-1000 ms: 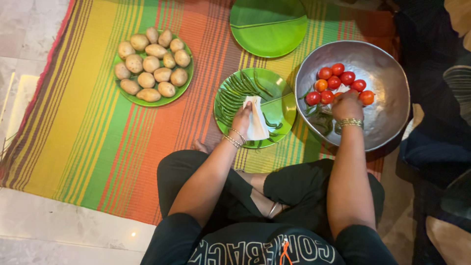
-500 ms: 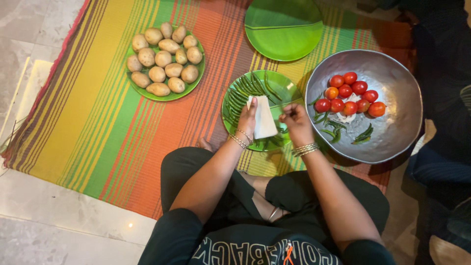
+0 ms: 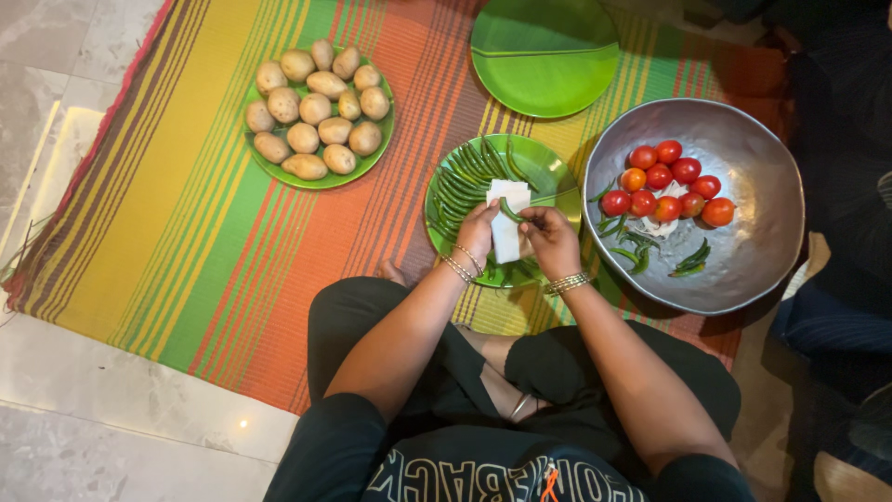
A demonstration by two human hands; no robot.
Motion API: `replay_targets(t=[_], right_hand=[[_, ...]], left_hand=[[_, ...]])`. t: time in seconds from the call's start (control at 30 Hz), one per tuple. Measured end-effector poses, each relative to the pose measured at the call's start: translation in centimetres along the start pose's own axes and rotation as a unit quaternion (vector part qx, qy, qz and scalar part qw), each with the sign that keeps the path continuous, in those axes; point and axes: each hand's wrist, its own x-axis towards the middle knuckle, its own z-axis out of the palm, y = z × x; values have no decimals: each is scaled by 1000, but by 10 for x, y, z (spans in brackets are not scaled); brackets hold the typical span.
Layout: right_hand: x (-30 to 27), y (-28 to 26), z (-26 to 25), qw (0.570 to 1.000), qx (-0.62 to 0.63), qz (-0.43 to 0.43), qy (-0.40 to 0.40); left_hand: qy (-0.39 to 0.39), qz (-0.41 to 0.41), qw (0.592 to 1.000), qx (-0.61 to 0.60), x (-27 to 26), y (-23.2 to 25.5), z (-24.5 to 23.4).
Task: The person wipes individual green chilies with a white cloth, picking them from a plate and placing them back after cleaning, while sitting near a bowl of tomatoes and a plate of potatoes.
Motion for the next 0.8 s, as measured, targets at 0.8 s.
replay_targets(t=[0.8], right_hand=[[-7,-49,3,890,-434,-6,-139]], left_hand=[[71,43,954,289,-7,-10,1]])
